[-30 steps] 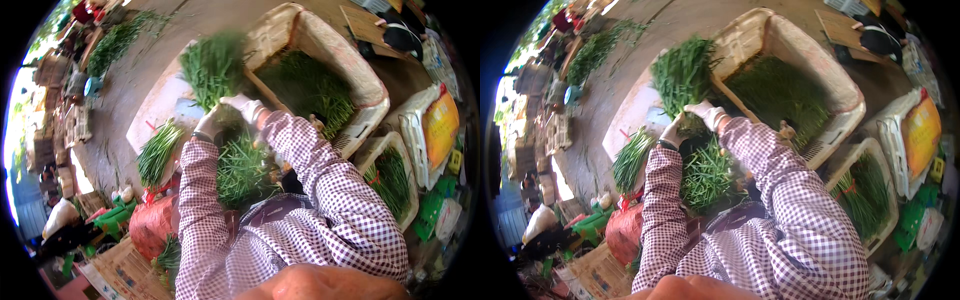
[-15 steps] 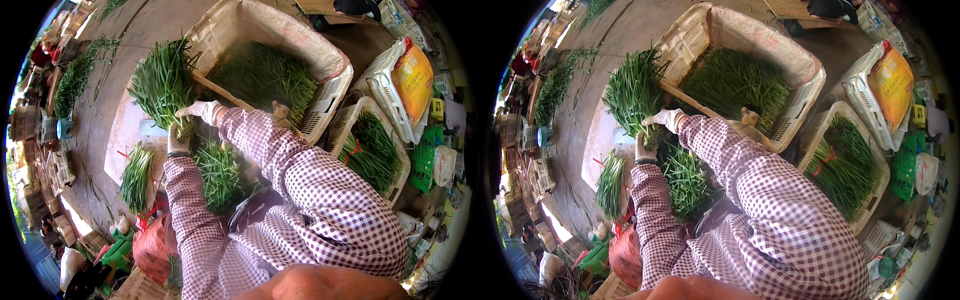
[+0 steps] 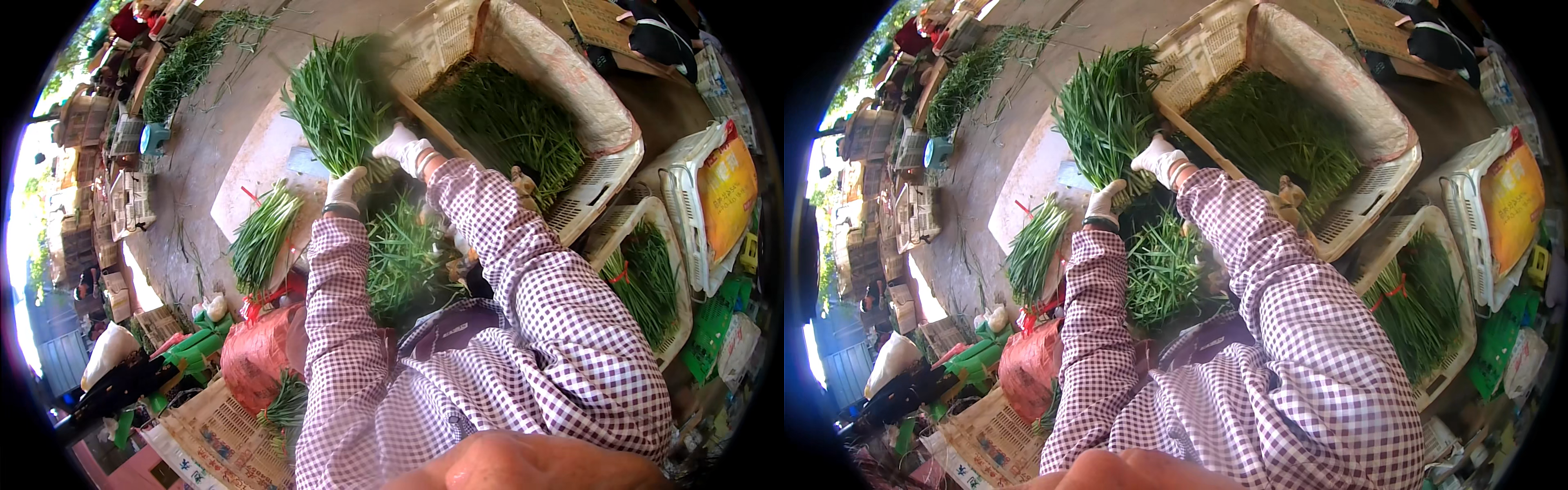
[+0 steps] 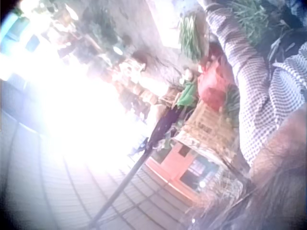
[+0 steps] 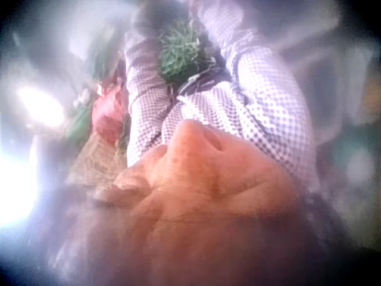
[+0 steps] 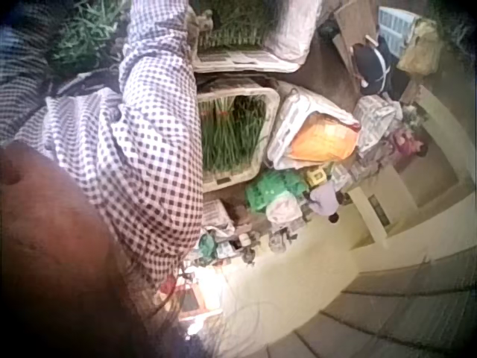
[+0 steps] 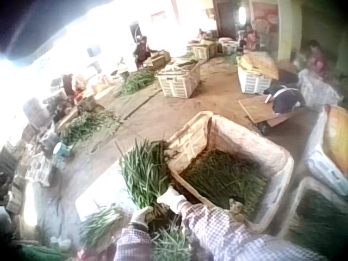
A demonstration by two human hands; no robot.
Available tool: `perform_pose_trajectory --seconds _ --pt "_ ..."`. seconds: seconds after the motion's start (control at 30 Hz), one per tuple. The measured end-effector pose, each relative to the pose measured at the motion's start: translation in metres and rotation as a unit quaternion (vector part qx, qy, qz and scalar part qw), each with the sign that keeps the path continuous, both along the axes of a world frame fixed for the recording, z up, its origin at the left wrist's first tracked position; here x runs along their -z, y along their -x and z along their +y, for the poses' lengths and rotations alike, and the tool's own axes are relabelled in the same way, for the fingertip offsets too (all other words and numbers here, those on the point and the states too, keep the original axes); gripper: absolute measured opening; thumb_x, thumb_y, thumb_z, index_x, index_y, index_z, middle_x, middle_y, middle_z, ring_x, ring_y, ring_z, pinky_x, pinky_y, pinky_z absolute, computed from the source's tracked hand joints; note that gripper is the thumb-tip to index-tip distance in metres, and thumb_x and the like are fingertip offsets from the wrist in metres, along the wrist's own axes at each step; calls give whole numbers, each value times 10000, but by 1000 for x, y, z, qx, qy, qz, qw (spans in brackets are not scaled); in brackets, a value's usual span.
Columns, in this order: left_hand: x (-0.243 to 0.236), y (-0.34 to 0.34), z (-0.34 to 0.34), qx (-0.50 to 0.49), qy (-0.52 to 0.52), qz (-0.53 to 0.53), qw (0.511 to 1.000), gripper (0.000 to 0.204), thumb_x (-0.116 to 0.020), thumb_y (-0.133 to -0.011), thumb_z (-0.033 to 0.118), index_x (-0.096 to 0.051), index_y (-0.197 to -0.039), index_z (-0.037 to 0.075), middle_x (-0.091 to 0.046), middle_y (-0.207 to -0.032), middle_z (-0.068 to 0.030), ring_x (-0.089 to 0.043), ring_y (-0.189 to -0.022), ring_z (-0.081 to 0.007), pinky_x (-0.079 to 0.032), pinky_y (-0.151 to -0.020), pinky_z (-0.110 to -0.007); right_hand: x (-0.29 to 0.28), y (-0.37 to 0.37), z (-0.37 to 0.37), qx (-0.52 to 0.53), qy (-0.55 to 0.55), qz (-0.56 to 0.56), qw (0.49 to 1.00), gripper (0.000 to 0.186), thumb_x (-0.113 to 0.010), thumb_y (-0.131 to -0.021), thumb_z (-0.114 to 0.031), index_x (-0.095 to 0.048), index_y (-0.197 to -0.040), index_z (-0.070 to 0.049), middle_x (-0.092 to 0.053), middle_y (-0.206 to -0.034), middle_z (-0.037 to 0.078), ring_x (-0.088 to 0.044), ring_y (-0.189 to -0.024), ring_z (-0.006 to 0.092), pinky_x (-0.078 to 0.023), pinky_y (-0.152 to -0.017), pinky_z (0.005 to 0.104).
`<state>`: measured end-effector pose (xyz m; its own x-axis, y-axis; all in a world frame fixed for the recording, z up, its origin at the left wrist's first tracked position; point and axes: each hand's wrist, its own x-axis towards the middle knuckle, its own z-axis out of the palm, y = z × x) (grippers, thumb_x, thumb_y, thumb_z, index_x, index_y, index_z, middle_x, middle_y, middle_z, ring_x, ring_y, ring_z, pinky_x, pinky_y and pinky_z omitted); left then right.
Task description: The person bundles stalks of green vegetables using red ties and trims the root ends with a large knife on a board.
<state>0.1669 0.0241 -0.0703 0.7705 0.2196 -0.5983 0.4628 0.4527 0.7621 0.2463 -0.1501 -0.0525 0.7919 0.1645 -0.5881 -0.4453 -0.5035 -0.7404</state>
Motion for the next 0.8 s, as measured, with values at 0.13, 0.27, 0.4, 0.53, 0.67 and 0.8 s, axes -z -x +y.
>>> perform_pose_trajectory --seconds 0.13,0.27,0.4,0.53,0.67,0.8 --pt "-4 5 41 34 11 26 999 166 -713 -786 47 -650 -938 30 -699 -841 -110 -686 -687 -224 -578 -593 -322 4 -15 -10 6 66 -11 998 992 -787 -634 -298 -315 -1409 103 -552 -1281 269 -536 -1220 330 -425 -1015 320" --pt "7 8 80 46 92 37 994 160 -730 -797 67 -652 -933 35 -703 -873 -118 -696 -740 -242 -592 -677 -340 -20 -5 -16 10 -120 84 989 915 -810 -679 -311 -378 -1385 80 -555 -1291 233 -544 -1179 317 -405 -1007 372" --pt "-10 5 49 32 108 42 993 206 -764 -778 96 -650 -940 40 -707 -891 -114 -697 -782 -241 -583 -750 -344 16 -4 -7 41 -116 130 984 961 -839 -662 -380 -387 -1393 51 -504 -1348 237 -457 -1270 311 -340 -1056 411" --pt "12 10 52 6 163 18 986 208 -774 -779 125 -661 -949 82 -706 -909 -80 -686 -814 -241 -571 -745 -374 2 16 6 52 -173 148 972 1153 -880 -622 -437 -237 -1470 7 -345 -1485 225 -286 -1392 317 -265 -1117 423" --pt "3 7 19 -33 156 24 987 210 -756 -803 151 -651 -978 103 -693 -912 -50 -660 -808 -227 -555 -723 -379 41 26 21 117 -268 146 945 882 -851 -698 -298 -383 -1391 -14 -533 -1323 143 -497 -1201 255 -407 -993 374" --pt "-3 8 5 -38 174 10 984 164 -711 -842 156 -640 -975 93 -672 -896 -61 -643 -768 -222 -541 -688 -363 34 25 26 130 -350 123 919 756 -847 -671 -205 -471 -1288 15 -620 -1173 161 -630 -990 259 -510 -831 348"
